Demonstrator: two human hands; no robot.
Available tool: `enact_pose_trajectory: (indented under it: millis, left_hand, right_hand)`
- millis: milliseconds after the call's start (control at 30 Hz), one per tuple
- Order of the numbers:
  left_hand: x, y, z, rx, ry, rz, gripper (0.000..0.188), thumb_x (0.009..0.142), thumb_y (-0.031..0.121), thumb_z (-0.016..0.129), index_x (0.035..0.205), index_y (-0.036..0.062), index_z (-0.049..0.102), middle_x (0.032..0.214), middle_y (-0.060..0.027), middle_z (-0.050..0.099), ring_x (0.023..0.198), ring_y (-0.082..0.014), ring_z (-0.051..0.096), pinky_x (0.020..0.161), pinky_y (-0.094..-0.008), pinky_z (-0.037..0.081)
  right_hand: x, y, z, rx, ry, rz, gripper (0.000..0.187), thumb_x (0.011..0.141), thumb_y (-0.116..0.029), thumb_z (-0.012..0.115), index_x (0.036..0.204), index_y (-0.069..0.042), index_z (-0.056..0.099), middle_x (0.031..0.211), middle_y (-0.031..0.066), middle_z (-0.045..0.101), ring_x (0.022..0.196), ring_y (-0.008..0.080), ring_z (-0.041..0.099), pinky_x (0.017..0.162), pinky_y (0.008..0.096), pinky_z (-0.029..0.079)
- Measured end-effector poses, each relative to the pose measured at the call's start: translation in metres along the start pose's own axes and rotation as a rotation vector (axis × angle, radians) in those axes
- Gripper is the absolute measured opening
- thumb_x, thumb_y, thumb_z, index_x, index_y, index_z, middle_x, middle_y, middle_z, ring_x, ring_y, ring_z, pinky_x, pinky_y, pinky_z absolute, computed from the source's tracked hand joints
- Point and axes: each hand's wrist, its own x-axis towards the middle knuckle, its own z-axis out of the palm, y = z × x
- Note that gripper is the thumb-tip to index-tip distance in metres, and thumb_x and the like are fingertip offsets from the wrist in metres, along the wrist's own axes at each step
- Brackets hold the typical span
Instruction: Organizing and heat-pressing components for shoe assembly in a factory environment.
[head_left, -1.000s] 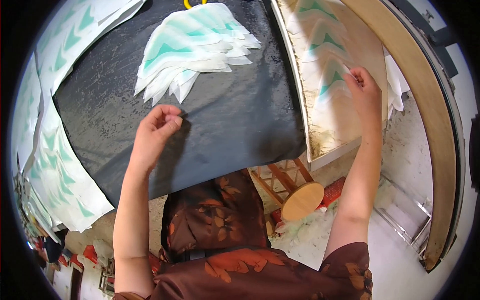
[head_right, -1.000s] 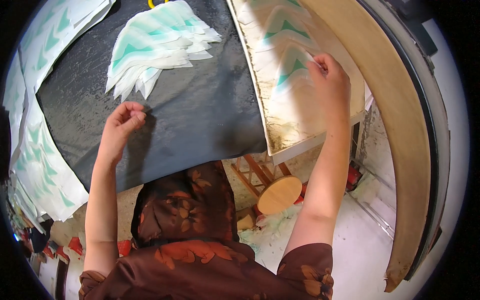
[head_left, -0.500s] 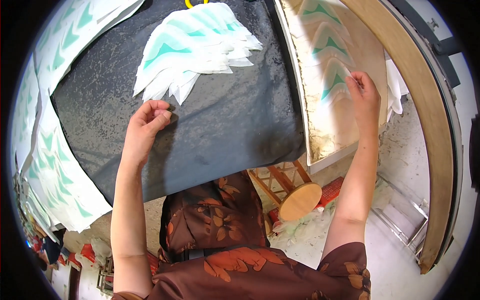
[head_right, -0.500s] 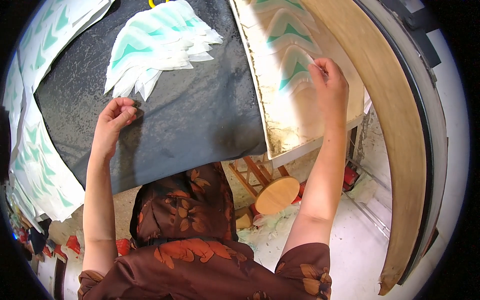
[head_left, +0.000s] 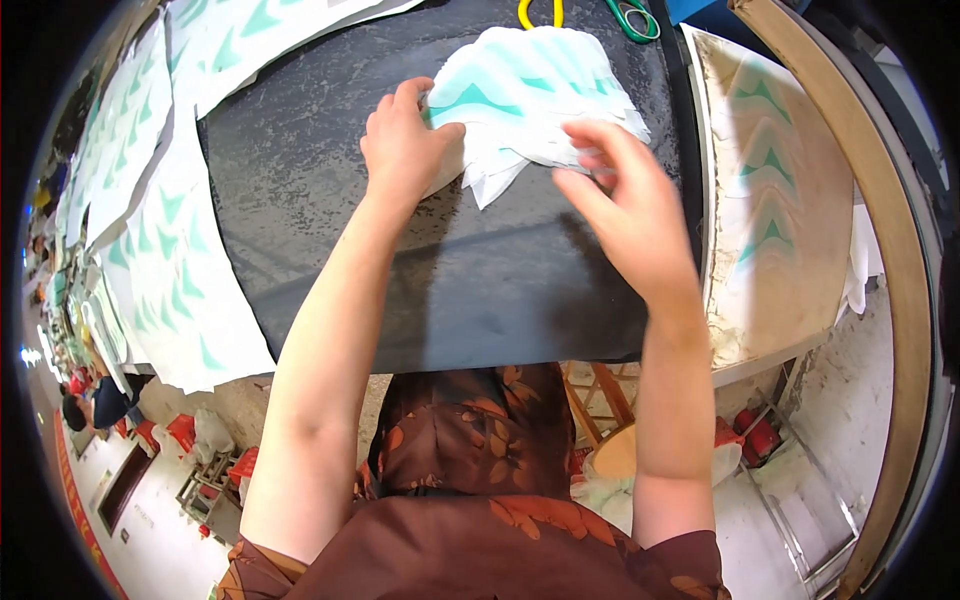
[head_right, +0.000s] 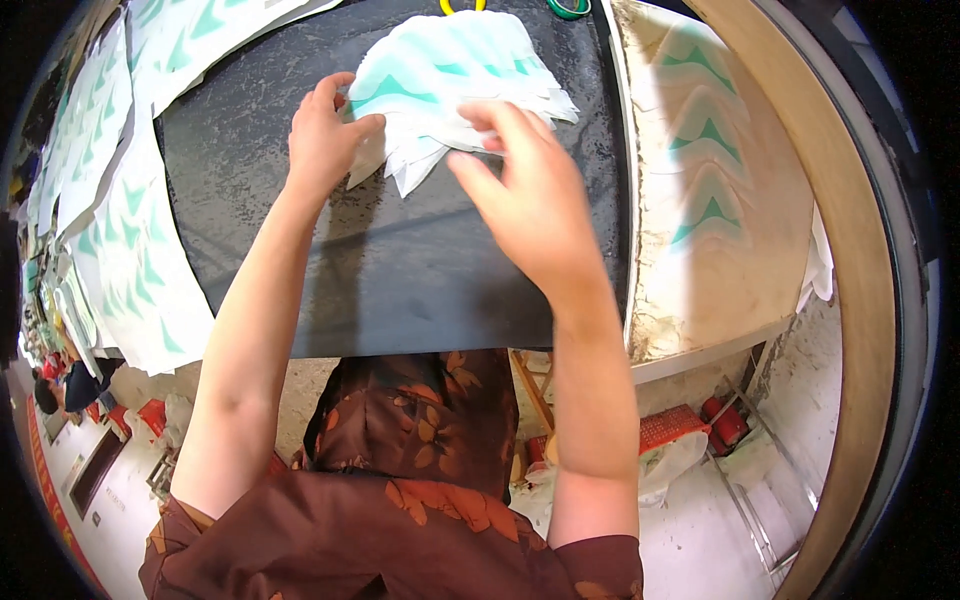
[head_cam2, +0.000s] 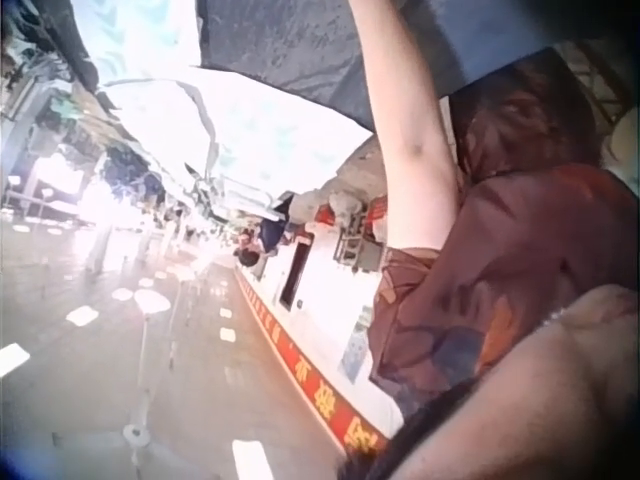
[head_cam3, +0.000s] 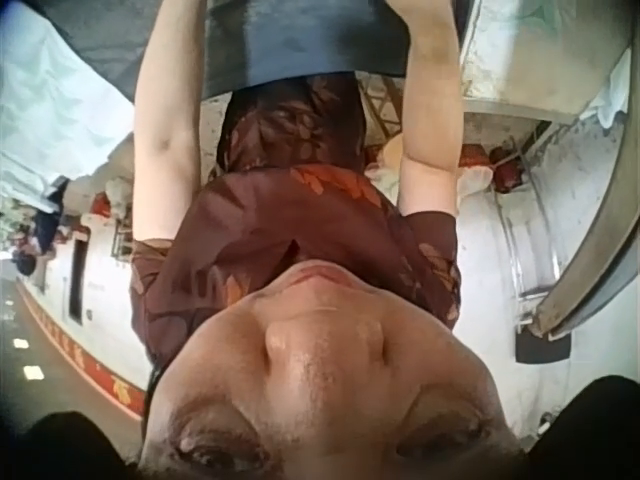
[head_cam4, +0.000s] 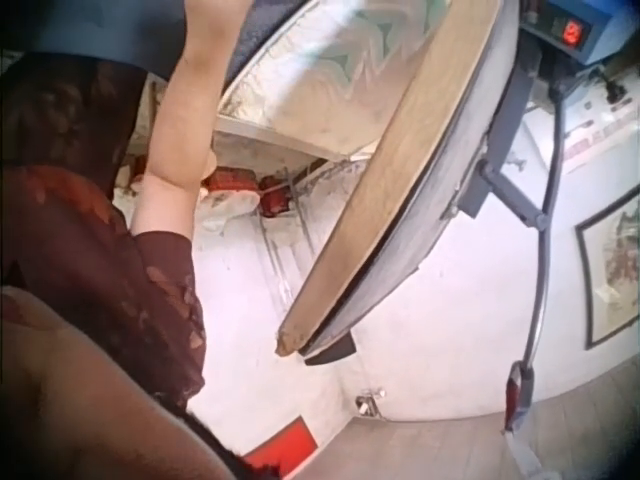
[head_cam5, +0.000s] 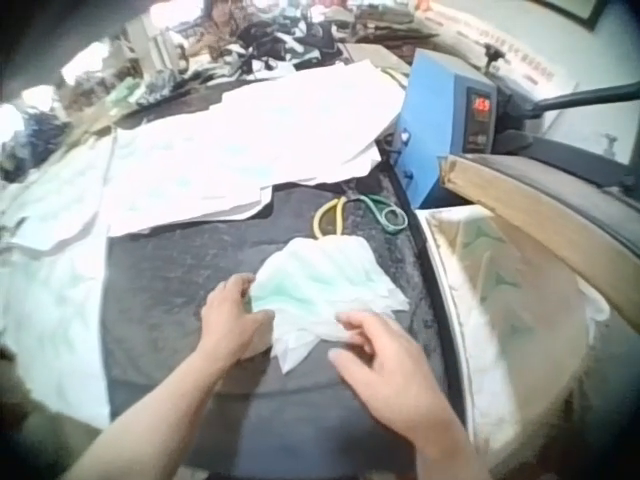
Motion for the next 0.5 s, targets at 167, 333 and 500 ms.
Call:
enact_pose_trajectory:
  millis: [167,333,500]
  left_hand:
    - [-0.002,0.015,0.004,0.069,0.028,-0.017,0.058,0.067,0.026,0.077,0.12,0.0151,0.056,0.104,-0.0071,0.058,0.101,-0.0271,0.055,0.087,-0.0397,0.044]
    - [-0.005,0.007,0.007,-0.031,0.106,0.044,0.054,0.065,0.019,0.074,0.117,0.0172,0.058,0.104,-0.0081,0.058,0.099,-0.0291,0.053,0.091,-0.0432,0.039]
    - [-0.007,0.006,0.01,-0.058,0.133,0.047,0.052,0.065,0.018,0.074,0.114,0.0158,0.056,0.101,-0.0074,0.056,0.099,-0.0282,0.051,0.09,-0.0418,0.039]
  right_hand:
    - [0.056,0.044,0.049,-0.187,0.086,-0.014,0.039,0.081,-0.02,0.063,0.118,-0.007,0.057,0.116,0.0159,0.059,0.105,0.0304,0.058,0.09,0.0404,0.046]
    - [0.076,0.046,0.064,-0.239,0.105,0.109,0.037,0.078,-0.021,0.065,0.112,-0.008,0.058,0.104,0.0121,0.061,0.1,0.0291,0.058,0.087,0.0398,0.046]
    - [0.083,0.042,0.066,-0.273,0.11,0.137,0.035,0.076,-0.02,0.065,0.109,-0.008,0.059,0.099,0.01,0.061,0.098,0.0283,0.059,0.086,0.0401,0.046]
